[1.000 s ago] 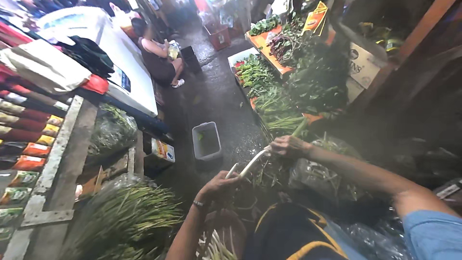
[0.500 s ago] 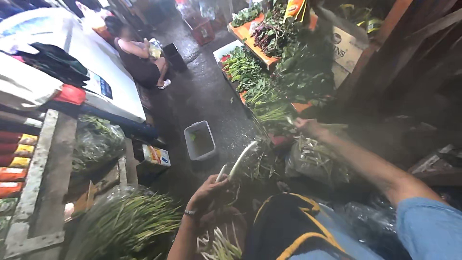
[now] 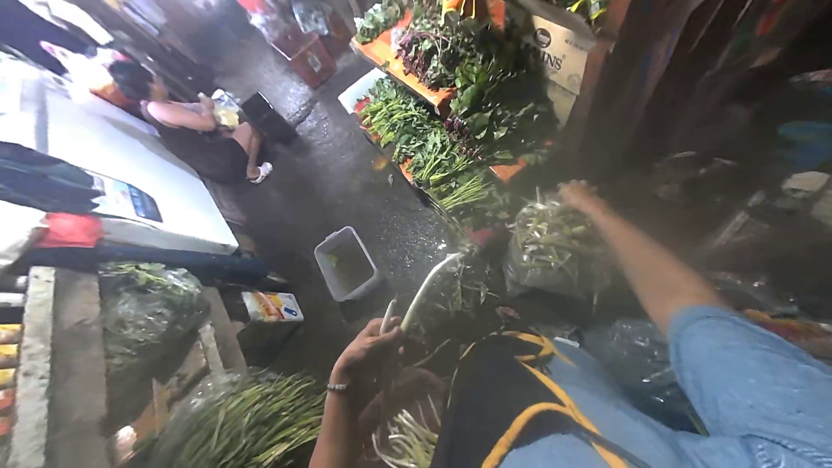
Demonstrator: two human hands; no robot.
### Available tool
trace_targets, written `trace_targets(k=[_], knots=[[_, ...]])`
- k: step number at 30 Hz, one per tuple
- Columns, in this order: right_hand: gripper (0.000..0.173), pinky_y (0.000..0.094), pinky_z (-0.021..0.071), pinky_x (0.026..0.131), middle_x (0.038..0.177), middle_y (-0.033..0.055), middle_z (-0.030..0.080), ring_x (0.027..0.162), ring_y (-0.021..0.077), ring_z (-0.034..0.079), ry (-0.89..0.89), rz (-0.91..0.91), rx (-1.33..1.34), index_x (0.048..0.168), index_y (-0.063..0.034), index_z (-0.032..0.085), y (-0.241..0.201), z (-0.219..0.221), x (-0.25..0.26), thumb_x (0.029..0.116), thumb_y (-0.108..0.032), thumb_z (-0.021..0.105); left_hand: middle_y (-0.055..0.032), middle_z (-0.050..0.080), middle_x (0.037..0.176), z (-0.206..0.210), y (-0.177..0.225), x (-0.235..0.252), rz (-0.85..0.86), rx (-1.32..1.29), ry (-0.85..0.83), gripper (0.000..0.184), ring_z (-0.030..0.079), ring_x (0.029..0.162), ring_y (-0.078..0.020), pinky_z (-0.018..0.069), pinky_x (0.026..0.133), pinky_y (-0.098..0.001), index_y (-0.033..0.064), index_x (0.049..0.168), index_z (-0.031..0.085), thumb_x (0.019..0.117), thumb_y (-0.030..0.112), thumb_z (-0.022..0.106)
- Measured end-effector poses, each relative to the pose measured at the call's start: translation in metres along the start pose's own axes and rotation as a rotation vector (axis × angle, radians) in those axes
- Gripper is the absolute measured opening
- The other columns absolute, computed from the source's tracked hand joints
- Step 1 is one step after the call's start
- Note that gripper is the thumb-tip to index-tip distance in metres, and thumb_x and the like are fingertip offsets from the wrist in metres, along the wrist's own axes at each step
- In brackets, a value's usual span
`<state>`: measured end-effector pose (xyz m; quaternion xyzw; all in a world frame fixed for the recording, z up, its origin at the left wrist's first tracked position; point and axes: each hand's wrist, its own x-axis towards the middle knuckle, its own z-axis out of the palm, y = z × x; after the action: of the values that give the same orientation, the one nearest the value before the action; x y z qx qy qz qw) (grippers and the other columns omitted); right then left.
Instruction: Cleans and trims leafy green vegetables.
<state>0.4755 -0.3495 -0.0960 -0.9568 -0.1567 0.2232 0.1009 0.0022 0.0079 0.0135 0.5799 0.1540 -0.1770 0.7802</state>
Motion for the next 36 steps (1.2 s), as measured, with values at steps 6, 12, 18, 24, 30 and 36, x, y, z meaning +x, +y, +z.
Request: trace_targets(k=[6, 12, 18, 24, 30, 36], knots=[[0.049, 0.0456, 0.0507, 0.102, 0.132, 0.0239, 0.061, 0.117, 0.0315, 0.062, -0.297, -0.442, 0.761, 0.137, 0.0066, 0.055, -0.098, 0.014, -0.074, 0.0899, 0.005, 0.069, 0.0057, 0.072, 0.082, 0.003, 0.02, 0.019, 0.042, 0.035, -0.063, 0.017, 0.065, 0.066, -0.001, 0.0552, 0.062, -0.0182, 0.0188, 0.1, 0.076, 0.0938, 0.034, 0.071], [0.086, 0.0556, 0.0563, 0.098, 0.15, 0.0057, 0.054, 0.13, 0.0295, 0.059, -0.666, -0.826, 1.84, 0.151, -0.0187, 0.042, -0.192, 0.038, -0.156, 0.079, -0.037, 0.086, 0.0041, 0.072, 0.084, 0.002, 0.032, 0.036, 0.074, -0.102, -0.049, 0.022, 0.066, 0.068, -0.0025, 0.0565, 0.064, -0.0188, 0.0162, 0.099, 0.076, 0.0899, 0.037, 0.076], [0.022, 0.0233, 0.0576, 0.074, 0.097, 0.0001, 0.071, 0.079, 0.0066, 0.066, -0.394, -0.76, 1.62, 0.115, -0.0016, 0.066, -0.222, 0.012, -0.169, 0.1021, -0.006, 0.048, 0.0026, 0.072, 0.085, -0.001, 0.019, 0.053, 0.051, -0.193, -0.083, 0.02, 0.066, 0.069, -0.0028, 0.0555, 0.065, -0.0176, 0.0134, 0.098, 0.074, 0.0898, 0.032, 0.078], [0.017, 0.0307, 0.0631, 0.065, 0.083, 0.0086, 0.071, 0.067, 0.017, 0.071, -0.316, -0.212, 1.659, 0.113, 0.0047, 0.058, -0.226, 0.012, -0.167, 0.0967, 0.004, 0.064, 0.0006, 0.071, 0.085, -0.001, 0.017, 0.057, 0.051, -0.236, -0.025, 0.017, 0.066, 0.069, -0.004, 0.0562, 0.065, -0.0185, 0.011, 0.095, 0.072, 0.0925, 0.028, 0.074], [0.01, 0.0236, 0.0575, 0.056, 0.075, 0.0026, 0.068, 0.059, 0.0101, 0.066, -0.458, -0.095, 1.512, 0.111, 0.0001, 0.059, -0.202, 0.013, -0.158, 0.1006, 0.0, 0.059, 0.0023, 0.071, 0.085, -0.008, 0.023, 0.055, 0.024, -0.139, -0.035, 0.014, 0.065, 0.068, -0.003, 0.0552, 0.064, -0.0186, 0.0125, 0.095, 0.071, 0.0949, 0.026, 0.069], [0.017, 0.0149, 0.0489, 0.048, 0.073, -0.0009, 0.062, 0.053, 0.0025, 0.057, -0.624, 0.067, 1.736, 0.109, -0.0059, 0.055, -0.174, 0.012, -0.149, 0.1084, -0.007, 0.038, 0.0036, 0.069, 0.083, -0.006, 0.029, 0.052, -0.029, -0.053, -0.071, 0.013, 0.063, 0.065, -0.0021, 0.0538, 0.06, -0.0178, 0.0129, 0.097, 0.07, 0.0948, 0.025, 0.066]])
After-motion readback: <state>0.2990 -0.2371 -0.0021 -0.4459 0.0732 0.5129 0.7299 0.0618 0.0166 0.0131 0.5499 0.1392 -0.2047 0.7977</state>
